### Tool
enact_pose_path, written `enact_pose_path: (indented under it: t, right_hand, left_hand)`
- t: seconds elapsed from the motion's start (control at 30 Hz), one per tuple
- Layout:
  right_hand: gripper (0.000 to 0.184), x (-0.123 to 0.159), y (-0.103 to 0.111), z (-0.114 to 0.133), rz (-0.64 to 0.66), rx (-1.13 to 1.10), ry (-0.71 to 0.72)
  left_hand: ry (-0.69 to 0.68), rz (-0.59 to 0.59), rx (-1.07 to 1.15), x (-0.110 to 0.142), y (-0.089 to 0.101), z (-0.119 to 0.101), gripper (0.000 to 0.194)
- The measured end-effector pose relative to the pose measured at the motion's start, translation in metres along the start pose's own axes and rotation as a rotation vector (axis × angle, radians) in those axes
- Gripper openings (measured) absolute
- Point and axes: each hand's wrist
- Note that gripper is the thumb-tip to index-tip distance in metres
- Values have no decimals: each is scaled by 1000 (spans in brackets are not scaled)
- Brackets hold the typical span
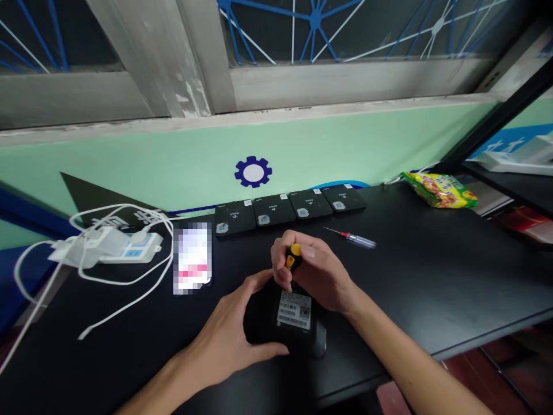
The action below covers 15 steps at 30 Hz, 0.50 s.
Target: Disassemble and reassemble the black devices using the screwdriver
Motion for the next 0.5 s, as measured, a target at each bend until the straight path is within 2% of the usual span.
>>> enact_pose_path:
  t: [0.13,0.5]
  right_hand:
    - [25,1,-3,-2,-3,19,1]
    - [20,0,-5,-6,-24,-22,51]
  left_hand:
    - [-16,-20,-52,3,-2,4,99]
    - [-62,5,-79,5,-1,-1,105]
Point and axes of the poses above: each hand's wrist, its own x-axis away from the middle knuckle, its own y-axis out of the back of the hand, z = x × y, and after that the axes turned 12 degrees about -z, right-handed
